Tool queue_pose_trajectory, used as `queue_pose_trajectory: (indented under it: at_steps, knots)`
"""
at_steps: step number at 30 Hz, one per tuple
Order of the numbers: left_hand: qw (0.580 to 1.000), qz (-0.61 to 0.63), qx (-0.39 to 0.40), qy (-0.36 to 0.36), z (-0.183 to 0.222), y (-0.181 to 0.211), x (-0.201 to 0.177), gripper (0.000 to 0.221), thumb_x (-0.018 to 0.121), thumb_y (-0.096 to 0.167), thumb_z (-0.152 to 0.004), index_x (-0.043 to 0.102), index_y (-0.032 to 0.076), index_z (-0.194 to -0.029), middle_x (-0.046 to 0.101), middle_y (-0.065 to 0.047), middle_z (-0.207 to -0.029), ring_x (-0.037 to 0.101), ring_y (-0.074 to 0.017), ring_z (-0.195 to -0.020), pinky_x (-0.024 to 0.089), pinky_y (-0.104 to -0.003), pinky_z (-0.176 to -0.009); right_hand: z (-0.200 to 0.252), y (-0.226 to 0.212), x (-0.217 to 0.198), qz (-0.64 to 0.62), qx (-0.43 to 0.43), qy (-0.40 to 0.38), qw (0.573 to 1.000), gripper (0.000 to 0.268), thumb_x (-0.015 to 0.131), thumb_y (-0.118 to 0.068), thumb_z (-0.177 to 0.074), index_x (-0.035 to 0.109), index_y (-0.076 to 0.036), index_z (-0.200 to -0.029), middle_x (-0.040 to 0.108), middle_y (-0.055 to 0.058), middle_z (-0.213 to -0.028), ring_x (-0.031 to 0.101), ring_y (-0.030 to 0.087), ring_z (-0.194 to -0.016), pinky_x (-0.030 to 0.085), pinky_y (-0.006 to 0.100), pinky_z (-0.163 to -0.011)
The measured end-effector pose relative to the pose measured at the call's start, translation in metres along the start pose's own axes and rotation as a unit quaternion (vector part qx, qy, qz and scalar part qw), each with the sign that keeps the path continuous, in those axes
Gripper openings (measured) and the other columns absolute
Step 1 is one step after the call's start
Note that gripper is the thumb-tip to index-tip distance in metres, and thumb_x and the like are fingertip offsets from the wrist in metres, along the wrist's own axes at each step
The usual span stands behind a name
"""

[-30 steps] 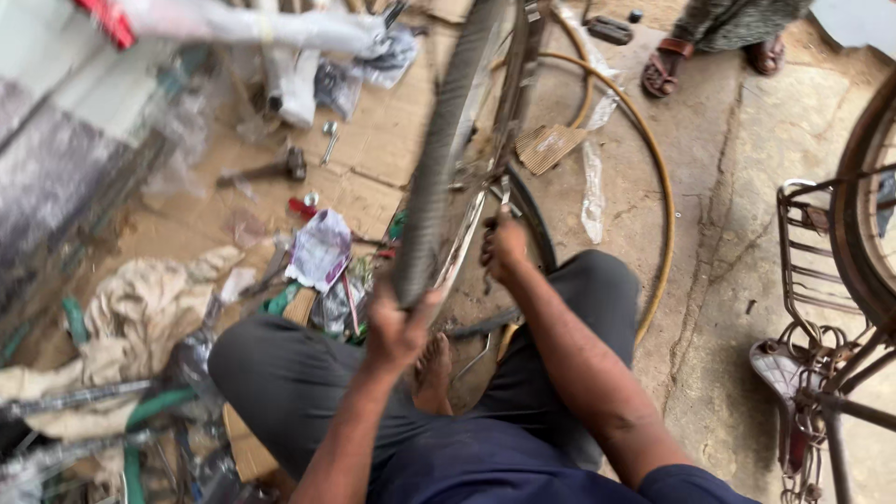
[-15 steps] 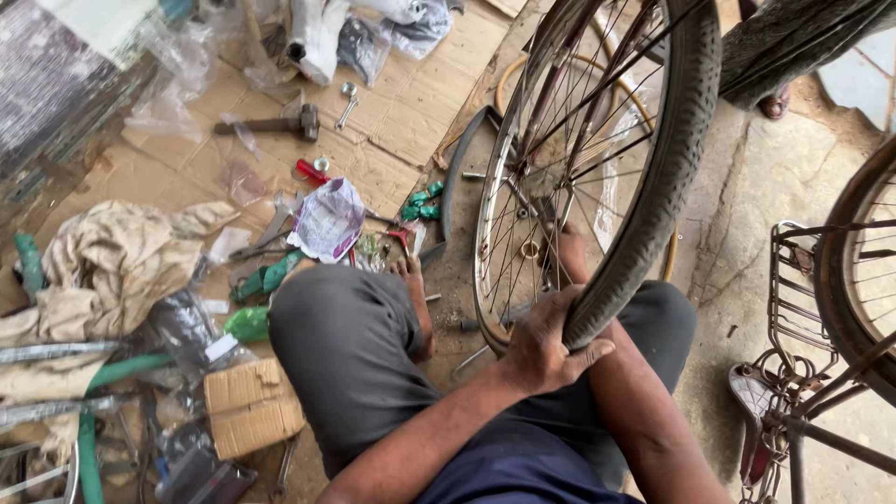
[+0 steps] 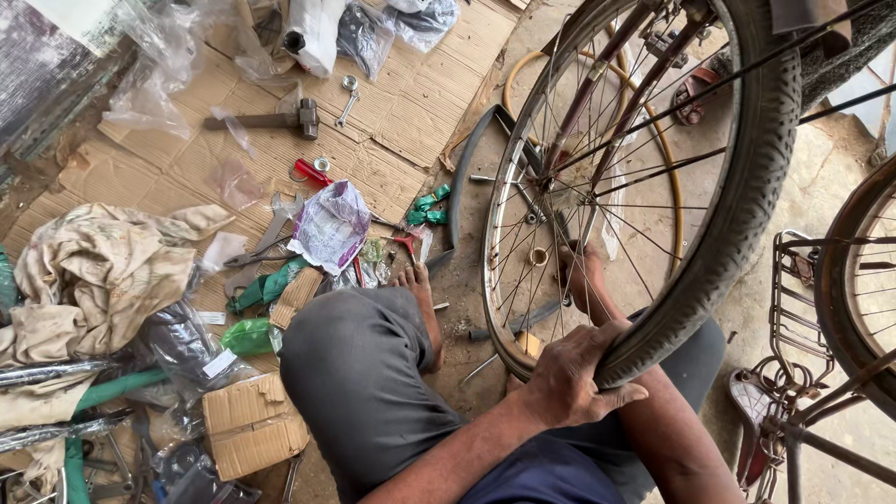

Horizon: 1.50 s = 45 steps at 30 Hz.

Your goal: The person removes a tire from a bicycle wheel, adjusts the spokes using a wrench, and performs maintenance on the wheel hub and axle.

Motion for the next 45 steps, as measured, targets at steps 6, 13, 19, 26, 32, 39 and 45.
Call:
queue_pose_trajectory:
  at_steps: [6, 13, 19, 26, 32, 39, 45]
  knots:
    - [0.999, 0.032, 0.015, -0.011, -0.004, 0.003, -0.012, 0.077, 0.079, 0.042, -0.095, 0.043, 0.006, -0.154, 0.069, -0.012, -0.116, 0.071, -0.0258, -0.103, 0.06, -0.037, -0.094, -0.001, -0.004, 0.003, 0.035, -0.002, 0.01, 0.999, 0.017, 0.058, -0.018, -0.102, 0.065, -0.003, -0.105, 0.058, 0.005, -0.065, 0.05, 0.016, -0.045, 0.043, 0.034, -0.039]
    - [0.997, 0.054, -0.055, -0.012, -0.016, 0.023, -0.055, 0.053, 0.078, 0.02, -0.089, 0.059, 0.006, -0.137, 0.07, -0.012, -0.105, 0.074, -0.0265, -0.093, 0.062, -0.039, -0.086, -0.027, 0.022, 0.006, 0.073, 0.011, 0.031, 0.997, 0.026, 0.067, -0.024, -0.1, 0.069, -0.001, -0.088, 0.059, 0.006, -0.061, 0.054, 0.019, -0.048, 0.042, 0.037, -0.042]
    - [0.977, -0.144, -0.071, 0.142, -0.005, 0.016, -0.098, 0.048, 0.069, 0.009, -0.08, 0.06, 0.002, -0.127, 0.067, -0.01, -0.093, 0.07, -0.0237, -0.082, 0.058, -0.044, -0.083, -0.001, -0.001, 0.028, 0.157, -0.257, -0.102, 0.948, 0.035, 0.068, -0.028, -0.095, 0.063, 0.0, -0.115, 0.067, 0.006, -0.101, 0.065, 0.017, -0.089, 0.055, 0.034, -0.076]
    - [0.936, -0.234, -0.142, 0.22, 0.001, -0.008, -0.121, 0.044, 0.072, 0.015, -0.083, 0.059, 0.004, -0.124, 0.067, -0.01, -0.093, 0.069, -0.0201, -0.078, 0.063, -0.039, -0.073, 0.039, -0.06, 0.034, 0.203, -0.148, -0.012, 0.968, 0.053, 0.06, -0.048, -0.105, 0.067, 0.002, -0.119, 0.069, 0.013, -0.095, 0.064, 0.023, -0.089, 0.052, 0.041, -0.083]
    - [0.933, -0.279, -0.141, 0.178, -0.003, 0.018, -0.123, 0.064, 0.079, 0.024, -0.084, 0.056, 0.001, -0.139, 0.068, -0.018, -0.11, 0.071, -0.0255, -0.096, 0.061, -0.042, -0.082, 0.063, -0.099, 0.008, -0.021, -0.162, 0.108, 0.981, 0.039, 0.059, -0.035, -0.101, 0.067, -0.004, -0.124, 0.072, 0.011, -0.101, 0.066, 0.021, -0.092, 0.054, 0.035, -0.081]
    - [0.927, -0.33, -0.047, 0.171, 0.018, 0.057, -0.153, 0.059, 0.083, 0.035, -0.093, 0.06, -0.002, -0.133, 0.07, -0.02, -0.12, 0.069, -0.0288, -0.114, 0.058, -0.043, -0.097, 0.084, -0.131, -0.048, -0.176, -0.208, 0.124, 0.954, 0.023, 0.063, -0.018, -0.099, 0.069, -0.001, -0.113, 0.071, 0.008, -0.092, 0.062, 0.015, -0.074, 0.055, 0.03, -0.065]
    - [0.864, -0.399, -0.024, 0.306, 0.079, 0.114, -0.212, 0.03, 0.079, 0.026, -0.108, 0.067, 0.0, -0.119, 0.07, -0.011, -0.109, 0.069, -0.0191, -0.096, 0.057, -0.032, -0.087, 0.08, -0.126, -0.057, -0.313, -0.225, 0.062, 0.921, 0.014, 0.065, -0.014, -0.098, 0.067, -0.001, -0.103, 0.064, 0.006, -0.077, 0.059, 0.015, -0.061, 0.051, 0.03, -0.055]
Point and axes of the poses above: each hand's wrist, its own z-axis away from the middle knuckle, its own x-axis out of the palm, y = z × x, the point moved 3 cm from there along -z, towards the middle knuckle
